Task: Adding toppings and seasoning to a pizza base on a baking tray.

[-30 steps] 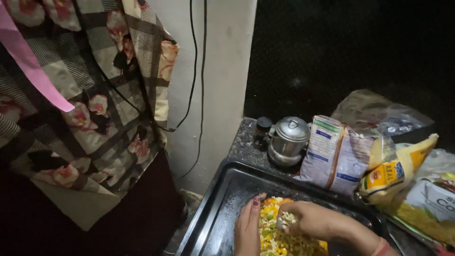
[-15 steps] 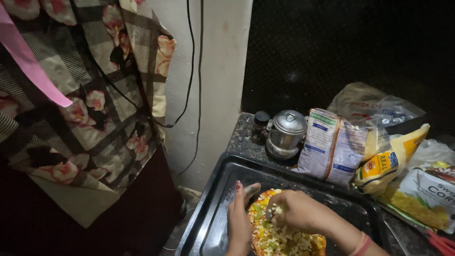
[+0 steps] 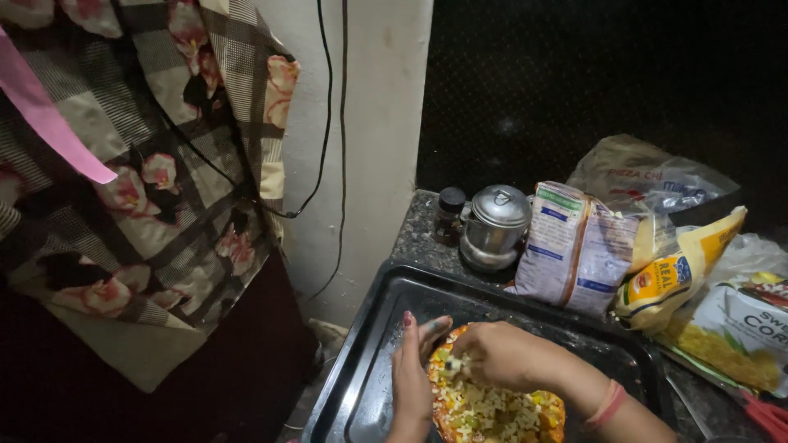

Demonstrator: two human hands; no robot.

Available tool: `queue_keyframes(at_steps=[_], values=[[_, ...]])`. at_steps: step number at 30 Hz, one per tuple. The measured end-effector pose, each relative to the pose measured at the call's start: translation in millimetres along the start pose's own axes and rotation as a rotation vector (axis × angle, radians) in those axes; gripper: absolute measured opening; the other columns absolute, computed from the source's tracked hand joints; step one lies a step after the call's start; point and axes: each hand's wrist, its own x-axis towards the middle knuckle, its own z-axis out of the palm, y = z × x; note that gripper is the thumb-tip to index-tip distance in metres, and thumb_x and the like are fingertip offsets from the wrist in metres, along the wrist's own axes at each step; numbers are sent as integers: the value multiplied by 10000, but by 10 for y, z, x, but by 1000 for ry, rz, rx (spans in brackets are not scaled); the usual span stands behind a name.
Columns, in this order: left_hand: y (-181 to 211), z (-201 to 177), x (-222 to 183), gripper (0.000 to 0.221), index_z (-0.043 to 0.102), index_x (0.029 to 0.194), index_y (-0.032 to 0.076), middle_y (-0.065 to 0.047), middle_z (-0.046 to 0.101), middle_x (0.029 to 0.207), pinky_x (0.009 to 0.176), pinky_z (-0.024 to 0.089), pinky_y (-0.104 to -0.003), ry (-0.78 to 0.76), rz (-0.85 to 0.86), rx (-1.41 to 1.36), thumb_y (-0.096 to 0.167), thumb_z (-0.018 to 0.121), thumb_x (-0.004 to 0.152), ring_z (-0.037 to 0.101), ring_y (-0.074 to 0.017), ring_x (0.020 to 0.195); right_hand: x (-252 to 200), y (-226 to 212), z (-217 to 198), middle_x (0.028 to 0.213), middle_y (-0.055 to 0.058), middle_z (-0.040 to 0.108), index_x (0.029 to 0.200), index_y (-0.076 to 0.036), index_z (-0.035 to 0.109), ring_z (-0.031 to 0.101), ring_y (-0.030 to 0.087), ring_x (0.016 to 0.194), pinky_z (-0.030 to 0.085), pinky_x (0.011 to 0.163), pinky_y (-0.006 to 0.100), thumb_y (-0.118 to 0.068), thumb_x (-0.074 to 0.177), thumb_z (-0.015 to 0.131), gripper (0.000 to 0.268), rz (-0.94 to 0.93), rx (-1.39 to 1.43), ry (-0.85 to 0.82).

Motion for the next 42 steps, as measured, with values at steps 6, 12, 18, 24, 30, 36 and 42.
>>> queue_keyframes(at_steps=[6, 12, 18, 24, 30, 36, 42], values=[[-63, 57, 25, 811, 740, 1164, -80, -212, 779, 1184, 1059, 507, -371, -23, 1, -6, 565, 274, 1008, 729, -280, 1156, -63, -330, -265, 957, 140, 781, 1129, -164, 773, 792, 264, 876, 611, 819, 358, -202, 793, 745, 339, 276, -11, -25], [20, 135, -20, 808, 752, 1153, -71, -192, 790, 1159, 1026, 516, -355, 0, -38, 8, 572, 288, 1000, 735, -259, 1121, 88, -42, -187, 1001, 141, 783, 1141, -168, 786, 778, 259, 912, 601, 831, 359, -195, 788, 757, 355, 198, 6, -6], [114, 198, -47, 817, 748, 1171, -48, -179, 802, 1121, 973, 542, -336, 5, -92, 32, 588, 267, 995, 752, -246, 1057, 107, -136, -210, 983, 153, 778, 1141, -162, 765, 777, 268, 905, 596, 842, 368, -196, 733, 796, 411, 198, 14, -44], [117, 215, 2, 834, 723, 1207, -63, -193, 789, 1160, 968, 554, -349, -37, -77, 1, 609, 283, 981, 750, -260, 1077, 138, -110, -224, 1021, 152, 768, 1107, -132, 775, 753, 297, 959, 582, 868, 384, -206, 749, 789, 366, 156, 3, 57], [150, 205, 127, 886, 550, 1411, -14, -212, 676, 1376, 1042, 532, -367, -97, -202, 34, 686, 280, 941, 689, -272, 1246, 123, -107, -276, 990, 170, 774, 1094, -136, 790, 760, 305, 935, 585, 860, 381, -189, 765, 767, 334, 219, 20, 96], [41, 144, 348, 946, 511, 1444, -27, -228, 638, 1423, 1104, 479, -377, -227, -185, 110, 722, 254, 926, 632, -283, 1326, 17, -169, -380, 974, 169, 784, 1150, -146, 741, 793, 286, 896, 611, 815, 389, -159, 791, 743, 359, 371, 113, 42], [-101, 92, 599, 948, 534, 1410, -75, -242, 636, 1415, 1156, 417, -372, -439, -84, 160, 709, 249, 958, 595, -282, 1366, 121, 437, -151, 987, 146, 780, 1117, -108, 768, 775, 276, 919, 592, 846, 376, -166, 760, 762, 362, 270, 52, 152]])
